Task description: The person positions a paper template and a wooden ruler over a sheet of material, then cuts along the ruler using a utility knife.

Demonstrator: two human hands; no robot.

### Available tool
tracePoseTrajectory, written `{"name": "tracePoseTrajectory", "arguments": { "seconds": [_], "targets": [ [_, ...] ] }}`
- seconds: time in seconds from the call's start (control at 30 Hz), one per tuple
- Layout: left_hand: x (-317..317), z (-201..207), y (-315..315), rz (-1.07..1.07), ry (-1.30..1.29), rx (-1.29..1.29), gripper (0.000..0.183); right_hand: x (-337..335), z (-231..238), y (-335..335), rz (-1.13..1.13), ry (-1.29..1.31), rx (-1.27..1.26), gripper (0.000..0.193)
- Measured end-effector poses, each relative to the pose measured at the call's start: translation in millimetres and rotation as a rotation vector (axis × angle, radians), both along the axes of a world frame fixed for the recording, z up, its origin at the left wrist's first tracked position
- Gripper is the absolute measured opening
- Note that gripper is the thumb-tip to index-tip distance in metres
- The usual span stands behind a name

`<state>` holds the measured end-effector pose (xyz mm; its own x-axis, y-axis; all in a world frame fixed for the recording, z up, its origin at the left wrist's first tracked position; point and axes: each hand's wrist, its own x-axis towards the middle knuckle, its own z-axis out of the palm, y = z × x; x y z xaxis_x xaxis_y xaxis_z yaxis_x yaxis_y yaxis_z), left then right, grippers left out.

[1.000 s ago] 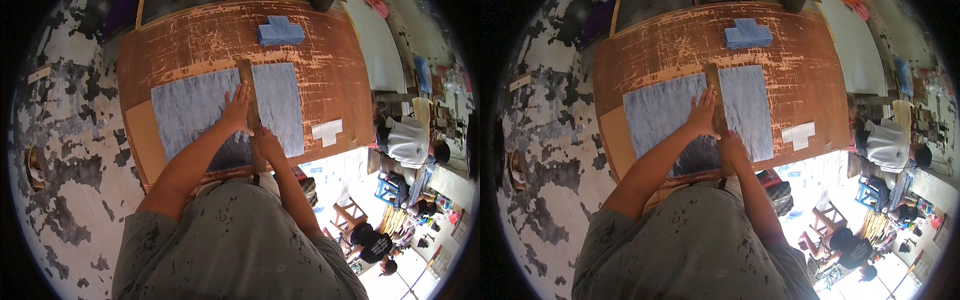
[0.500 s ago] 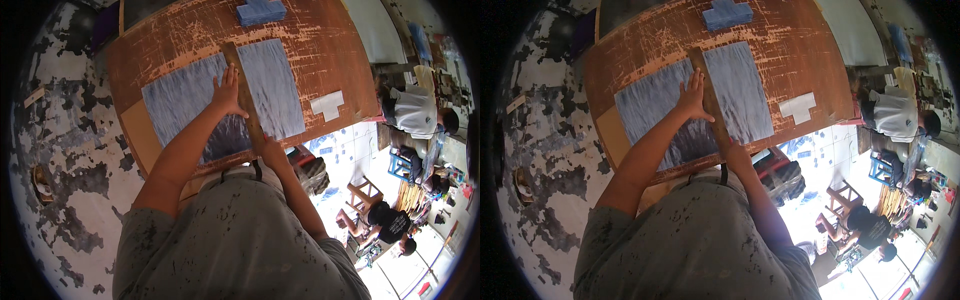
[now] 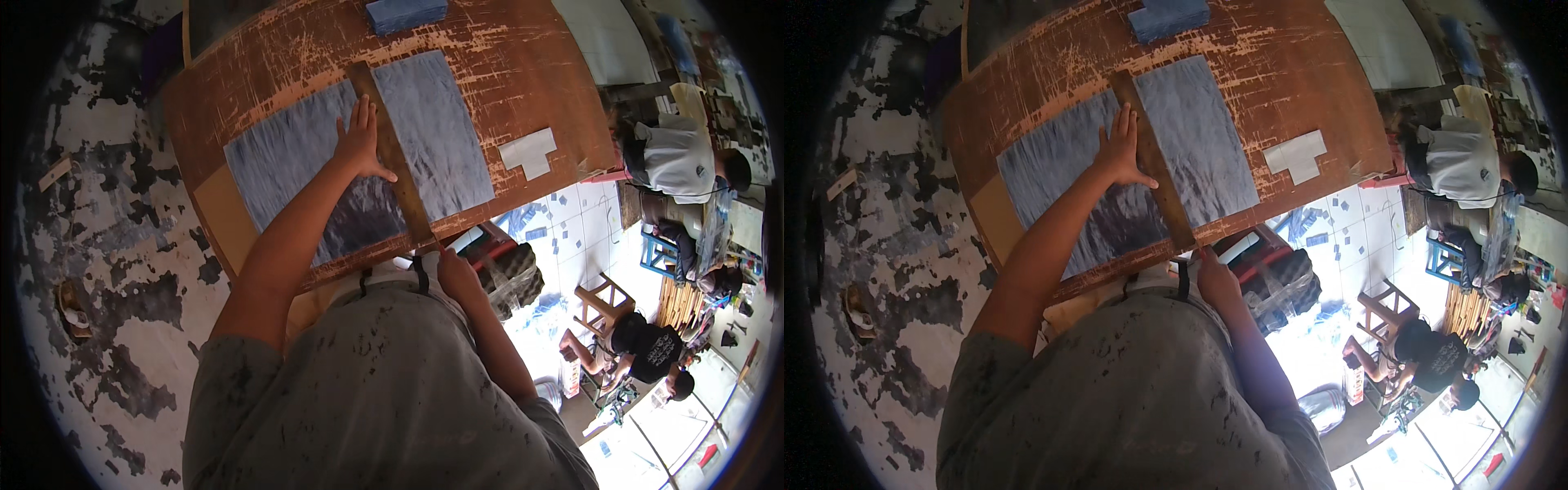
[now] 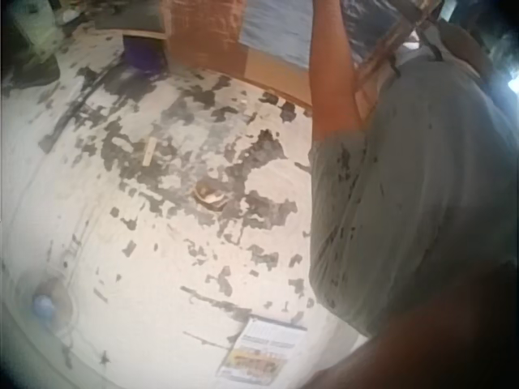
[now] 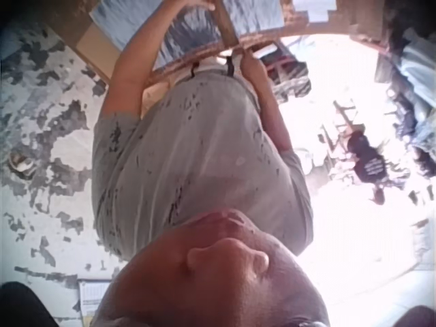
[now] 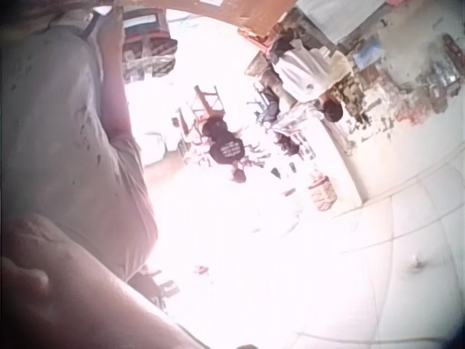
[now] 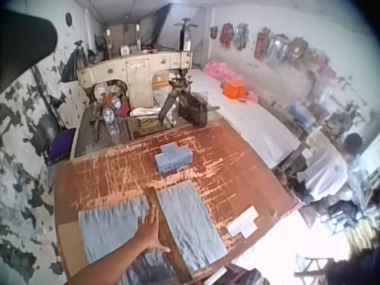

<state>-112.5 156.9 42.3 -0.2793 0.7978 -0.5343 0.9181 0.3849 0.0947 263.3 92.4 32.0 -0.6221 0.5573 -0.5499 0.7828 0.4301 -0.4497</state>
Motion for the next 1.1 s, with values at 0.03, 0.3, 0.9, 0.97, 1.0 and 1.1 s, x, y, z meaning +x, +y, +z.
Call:
{"name": "tracePoseTrajectory", "arguments": {
  "seconds": [0.03, 0.3, 0.9, 0.97, 1.0, 1.1],
  "targets": [
    [-0.2, -0.4, -2.5, -0.001, 0.002, 0.004, 0.176, 8.0, 8.6, 1.5, 0.066, 0.025, 0.018, 0.031],
    [-2.9, -0.7, -11.9, -0.027, -0.019, 0.084, 0.17, -38.7, 19.1, 128.6, -0.331, 0.273, 0.395, 0.04],
    [6.6, -45.6, -60.1, -0.058, 0.026, 0.549, 0.137, -66.9, 8.5, 193.8, -0.341, 0.105, 0.391, 0.046],
    [7.6, -43.6, -59.3, -0.051, 0.029, 0.532, 0.137, -63.8, 11.6, 192.1, -0.354, 0.106, 0.401, 0.045],
    [7.2, -43.3, -59.6, -0.043, 0.035, 0.516, 0.136, -65.3, 15.7, 190.3, -0.366, 0.112, 0.412, 0.043],
    [7.5, -43.0, -58.8, -0.047, 0.033, 0.535, 0.133, -63.6, 31.1, 186.6, -0.332, 0.1, 0.43, 0.041]
  ]
}}
